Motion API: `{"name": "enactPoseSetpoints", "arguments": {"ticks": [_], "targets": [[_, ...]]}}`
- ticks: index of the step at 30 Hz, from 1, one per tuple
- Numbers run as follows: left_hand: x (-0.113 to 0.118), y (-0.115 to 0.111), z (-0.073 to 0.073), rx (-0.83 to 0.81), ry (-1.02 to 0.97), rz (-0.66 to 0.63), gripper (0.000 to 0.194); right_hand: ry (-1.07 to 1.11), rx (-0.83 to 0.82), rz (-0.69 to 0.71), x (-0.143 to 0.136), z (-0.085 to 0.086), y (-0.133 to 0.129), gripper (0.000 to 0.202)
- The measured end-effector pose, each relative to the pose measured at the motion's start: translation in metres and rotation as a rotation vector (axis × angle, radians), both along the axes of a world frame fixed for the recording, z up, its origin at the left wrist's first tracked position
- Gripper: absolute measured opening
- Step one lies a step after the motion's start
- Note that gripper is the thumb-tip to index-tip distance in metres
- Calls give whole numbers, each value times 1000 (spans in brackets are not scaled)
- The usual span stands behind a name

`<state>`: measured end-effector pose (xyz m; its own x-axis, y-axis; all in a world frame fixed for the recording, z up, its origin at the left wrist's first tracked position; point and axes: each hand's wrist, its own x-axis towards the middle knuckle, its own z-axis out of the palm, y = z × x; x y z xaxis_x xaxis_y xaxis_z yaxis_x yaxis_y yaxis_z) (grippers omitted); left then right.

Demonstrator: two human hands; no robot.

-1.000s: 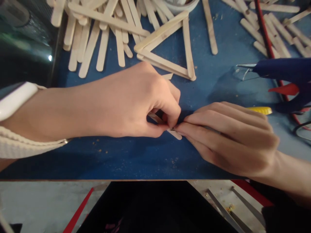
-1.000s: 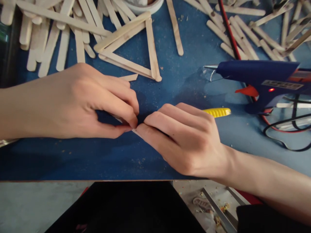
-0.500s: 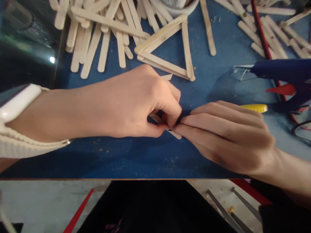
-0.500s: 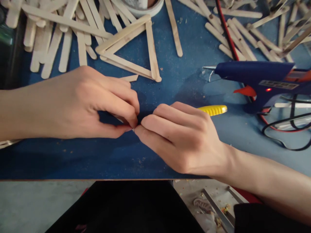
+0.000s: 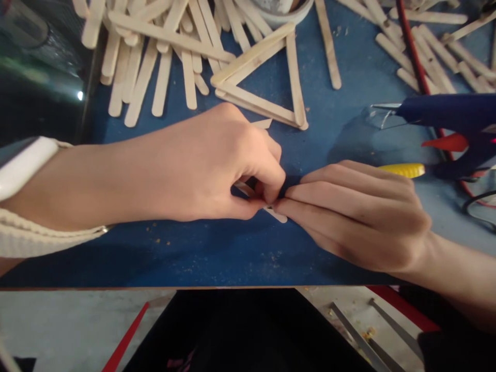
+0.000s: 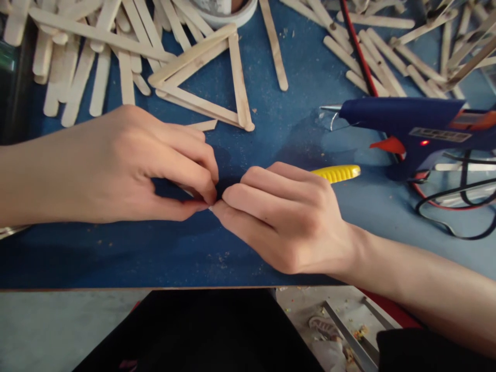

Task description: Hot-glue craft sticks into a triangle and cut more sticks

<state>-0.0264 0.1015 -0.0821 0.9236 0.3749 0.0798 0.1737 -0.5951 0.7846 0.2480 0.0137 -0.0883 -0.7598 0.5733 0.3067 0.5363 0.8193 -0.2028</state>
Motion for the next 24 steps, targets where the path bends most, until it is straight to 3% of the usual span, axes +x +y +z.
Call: {"name": "enactPoseSetpoints", "arguments": {"ticks": [13, 24], "targets": [[1, 1, 1, -22, 96, 44, 23, 61, -10, -86, 9, 12, -1, 26], [0, 1, -4, -51, 39, 20, 23, 50, -33, -33, 8, 7, 2, 23]]}}
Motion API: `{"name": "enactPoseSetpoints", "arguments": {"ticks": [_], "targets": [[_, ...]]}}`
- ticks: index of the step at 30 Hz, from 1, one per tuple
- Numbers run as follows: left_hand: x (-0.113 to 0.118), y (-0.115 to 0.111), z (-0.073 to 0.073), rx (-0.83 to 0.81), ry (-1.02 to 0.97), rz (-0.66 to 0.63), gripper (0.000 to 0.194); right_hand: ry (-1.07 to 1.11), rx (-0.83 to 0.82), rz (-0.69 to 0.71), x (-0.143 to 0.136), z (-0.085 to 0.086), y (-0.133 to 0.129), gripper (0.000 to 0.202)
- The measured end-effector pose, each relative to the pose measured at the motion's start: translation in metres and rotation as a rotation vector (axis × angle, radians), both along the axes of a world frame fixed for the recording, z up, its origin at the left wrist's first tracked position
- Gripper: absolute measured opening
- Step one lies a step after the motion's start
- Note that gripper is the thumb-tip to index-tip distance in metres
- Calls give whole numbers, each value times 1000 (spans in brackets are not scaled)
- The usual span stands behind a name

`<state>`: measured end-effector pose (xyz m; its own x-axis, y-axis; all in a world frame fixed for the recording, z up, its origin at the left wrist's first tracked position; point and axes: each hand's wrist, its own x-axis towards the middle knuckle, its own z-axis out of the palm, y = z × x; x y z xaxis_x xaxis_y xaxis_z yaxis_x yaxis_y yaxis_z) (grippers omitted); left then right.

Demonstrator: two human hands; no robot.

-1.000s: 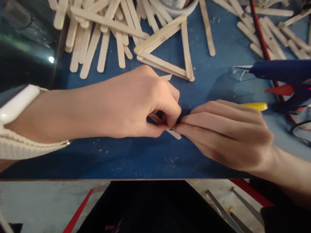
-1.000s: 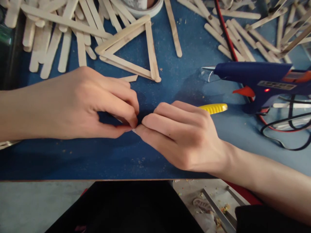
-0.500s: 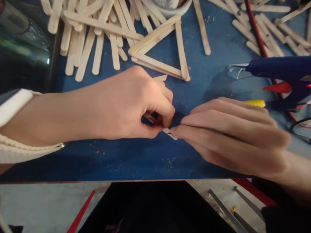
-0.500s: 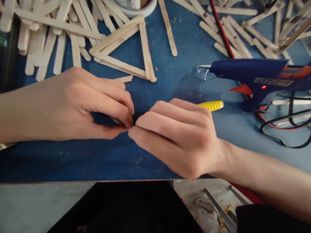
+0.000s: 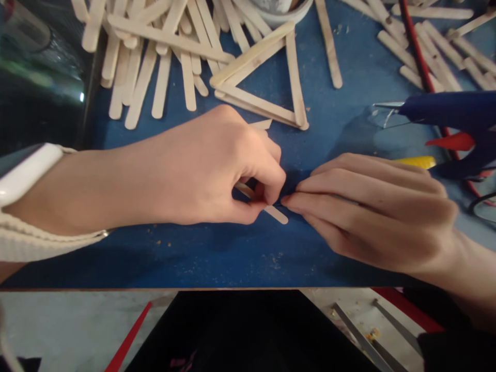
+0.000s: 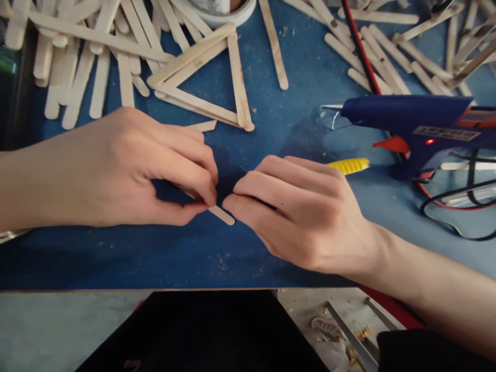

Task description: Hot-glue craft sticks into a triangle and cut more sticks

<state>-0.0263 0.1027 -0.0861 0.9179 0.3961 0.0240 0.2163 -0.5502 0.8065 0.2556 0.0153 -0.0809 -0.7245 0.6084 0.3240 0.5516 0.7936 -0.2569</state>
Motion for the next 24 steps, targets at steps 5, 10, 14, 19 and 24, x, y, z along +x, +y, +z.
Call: {"name": "enactPoseSetpoints", "arguments": {"ticks": [5, 10, 14, 19, 24], "targets": [[0, 0, 0, 7, -11, -10, 23, 11, 13, 0, 0, 1, -2, 22], [-1, 0, -2, 12, -32, -2, 23, 15, -1, 11, 1, -2, -2, 25], [-1, 0, -4, 13, -2, -1, 23, 15, 1, 13, 1, -2, -1, 27], [-1, 0, -3, 18, 3, 2, 24, 15, 4, 11, 1, -3, -1, 27], [0, 0, -4, 36, -15, -7, 23, 33, 7, 27, 2, -7, -2, 29]]}}
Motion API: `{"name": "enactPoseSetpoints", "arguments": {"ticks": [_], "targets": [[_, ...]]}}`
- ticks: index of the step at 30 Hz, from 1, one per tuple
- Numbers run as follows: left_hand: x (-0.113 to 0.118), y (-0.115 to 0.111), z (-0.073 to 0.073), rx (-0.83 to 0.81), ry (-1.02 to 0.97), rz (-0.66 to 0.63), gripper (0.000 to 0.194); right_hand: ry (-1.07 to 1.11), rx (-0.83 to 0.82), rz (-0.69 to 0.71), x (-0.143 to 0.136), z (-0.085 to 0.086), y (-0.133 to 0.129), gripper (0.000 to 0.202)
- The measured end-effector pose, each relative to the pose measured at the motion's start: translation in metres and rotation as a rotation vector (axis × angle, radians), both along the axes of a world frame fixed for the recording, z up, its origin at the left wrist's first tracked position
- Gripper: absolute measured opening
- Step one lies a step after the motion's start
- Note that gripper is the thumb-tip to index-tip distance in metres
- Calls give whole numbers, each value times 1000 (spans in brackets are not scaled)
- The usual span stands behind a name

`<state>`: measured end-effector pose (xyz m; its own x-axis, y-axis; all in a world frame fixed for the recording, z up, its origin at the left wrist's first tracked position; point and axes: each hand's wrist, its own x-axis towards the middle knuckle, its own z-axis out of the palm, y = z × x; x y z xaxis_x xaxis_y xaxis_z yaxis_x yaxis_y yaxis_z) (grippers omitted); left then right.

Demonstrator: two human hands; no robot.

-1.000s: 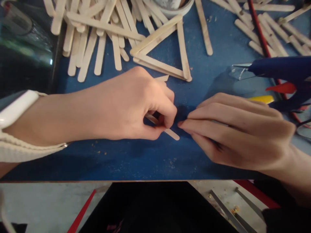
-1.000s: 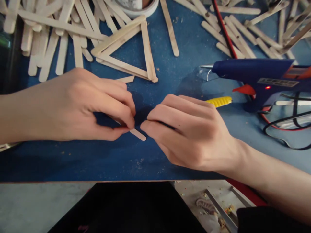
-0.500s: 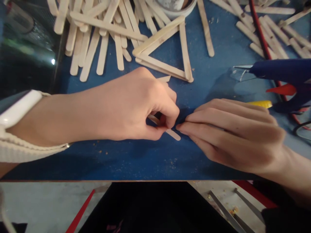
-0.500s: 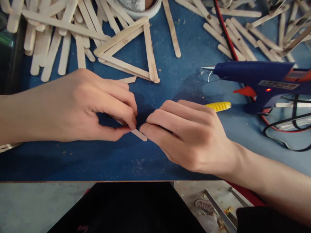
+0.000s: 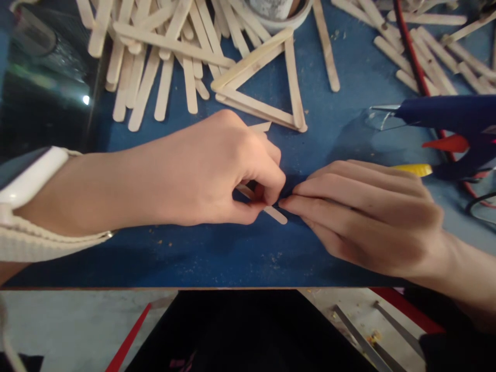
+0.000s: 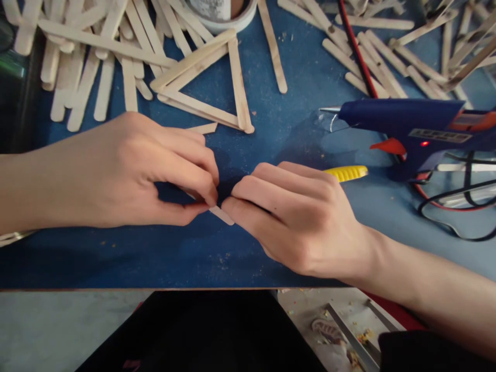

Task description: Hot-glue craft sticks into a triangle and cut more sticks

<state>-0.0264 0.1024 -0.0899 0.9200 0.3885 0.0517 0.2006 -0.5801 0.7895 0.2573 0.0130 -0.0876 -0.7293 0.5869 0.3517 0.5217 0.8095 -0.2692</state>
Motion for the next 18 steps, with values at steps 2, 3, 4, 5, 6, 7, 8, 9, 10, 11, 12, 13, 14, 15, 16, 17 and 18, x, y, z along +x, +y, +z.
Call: {"name": "enactPoseSetpoints", "arguments": {"ticks": [2, 3, 4, 5, 6, 7, 8, 9, 10, 11, 12, 13, 14, 15, 16, 17, 18], "targets": [[1, 0, 0, 3, -3, -1, 22, 10, 10, 1, -1, -3, -1, 28], [1, -1, 0, 3, -7, -2, 21, 18, 16, 0, -2, -4, -1, 28], [1, -1, 1, 2, -14, -7, 21, 24, 21, 1, -4, -5, -2, 28], [1, -1, 1, 4, -16, -9, 21, 28, 22, 3, -6, -6, -2, 29], [1, -1, 2, 8, -24, -8, 22, 33, 24, 7, -7, -6, -2, 31], [1, -1, 2, 13, -33, -11, 22, 37, 23, 12, -9, -6, -2, 32], [1, -1, 3, 17, -32, -13, 22, 38, 21, 16, -10, -6, -1, 32], [1, -1, 3, 18, -33, -14, 23, 34, 18, 17, -10, -6, -1, 31], [1, -1, 4, 16, -33, -15, 23, 28, 14, 17, -10, -5, 0, 30], [1, -1, 4, 11, -31, -18, 23, 17, 8, 16, -10, -4, 0, 29], [1, 0, 4, 2, -28, -18, 23, 3, 0, 12, -9, -3, 1, 28], [1, 0, 4, -6, -20, -17, 22, -10, -10, 5, -8, -2, 2, 27], [1, 0, 5, -14, -21, -17, 21, -21, -17, -4, -6, 0, 2, 27], [1, 0, 5, -20, -10, -19, 21, -29, -20, -10, -5, 1, 2, 26], [1, 1, 5, -22, 9, -15, 21, -33, -21, -14, -4, 1, 3, 26], [1, 0, 6, -22, 15, -12, 21, -34, -22, -15, -3, 2, 3, 26], [0, 0, 6, -21, 24, -11, 22, -33, -22, -10, -3, 2, 3, 27]]}}
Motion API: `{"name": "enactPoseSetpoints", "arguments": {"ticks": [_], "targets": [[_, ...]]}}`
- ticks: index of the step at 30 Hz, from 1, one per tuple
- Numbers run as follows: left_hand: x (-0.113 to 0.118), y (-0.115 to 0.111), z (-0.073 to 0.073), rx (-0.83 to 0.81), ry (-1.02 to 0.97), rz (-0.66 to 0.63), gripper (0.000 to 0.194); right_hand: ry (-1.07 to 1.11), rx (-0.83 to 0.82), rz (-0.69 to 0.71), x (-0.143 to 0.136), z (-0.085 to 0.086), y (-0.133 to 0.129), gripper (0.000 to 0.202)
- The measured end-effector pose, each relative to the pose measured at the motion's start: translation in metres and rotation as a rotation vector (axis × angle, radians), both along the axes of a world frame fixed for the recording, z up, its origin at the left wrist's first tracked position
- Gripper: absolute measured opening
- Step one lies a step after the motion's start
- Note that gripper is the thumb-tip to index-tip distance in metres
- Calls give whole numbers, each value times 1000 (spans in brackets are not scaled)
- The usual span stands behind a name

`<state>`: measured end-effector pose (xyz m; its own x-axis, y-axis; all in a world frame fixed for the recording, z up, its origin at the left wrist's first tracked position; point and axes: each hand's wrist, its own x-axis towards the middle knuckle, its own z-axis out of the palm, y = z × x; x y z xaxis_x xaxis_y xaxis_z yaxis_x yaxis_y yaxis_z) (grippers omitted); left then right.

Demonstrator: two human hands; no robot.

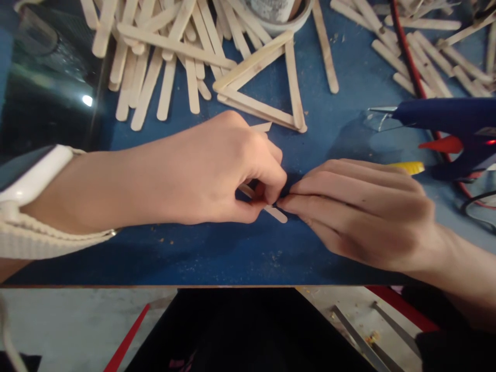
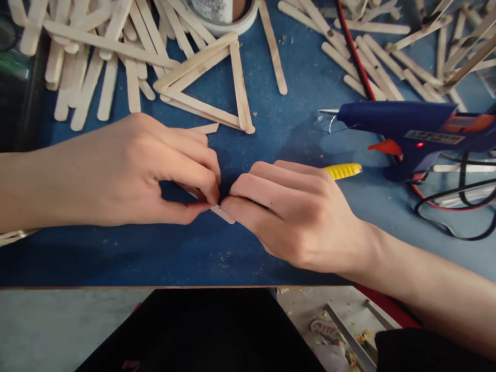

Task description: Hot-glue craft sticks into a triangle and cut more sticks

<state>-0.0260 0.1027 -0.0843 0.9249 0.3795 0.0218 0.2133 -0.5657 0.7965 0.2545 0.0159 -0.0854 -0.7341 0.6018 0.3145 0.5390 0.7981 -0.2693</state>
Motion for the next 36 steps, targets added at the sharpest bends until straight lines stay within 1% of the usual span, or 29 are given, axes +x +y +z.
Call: {"name": "enactPoseSetpoints", "arguments": {"ticks": [4, 9, 13, 17, 19, 23, 25, 27, 32, 34, 36], "targets": [[0, -1, 0, -19, -29, -4, 21, 9, -8, 10, 1, 0, 1, 28], [3, -1, 1, -25, 15, -5, 22, 13, -11, 9, 0, 0, 1, 27], [2, -1, -3, -28, -22, 7, 21, 26, -8, 2, -1, 1, 2, 31], [2, -2, -6, -25, -18, 31, 22, 102, 6, 31, -3, -2, 2, 26], [2, -3, -3, -24, -11, 32, 23, 135, 7, 33, -4, -4, 2, 24], [0, -4, 5, 5, 45, 36, 21, 173, 35, 38, -6, -7, 0, 23], [-1, -3, 8, 8, 73, 23, 21, 168, 41, 39, -6, -8, -1, 25], [-2, -3, 8, 8, 70, 11, 20, 165, 43, 34, -7, -7, -1, 28], [-1, -4, 0, -8, 9, 49, 19, 99, 6, 47, -4, 1, -1, 28], [2, -4, 0, -21, 4, 42, 20, 38, -9, 59, 0, 5, 1, 22], [4, -3, 2, -22, 22, 41, 22, -31, 6, 73, 7, 9, 6, 10]]}}
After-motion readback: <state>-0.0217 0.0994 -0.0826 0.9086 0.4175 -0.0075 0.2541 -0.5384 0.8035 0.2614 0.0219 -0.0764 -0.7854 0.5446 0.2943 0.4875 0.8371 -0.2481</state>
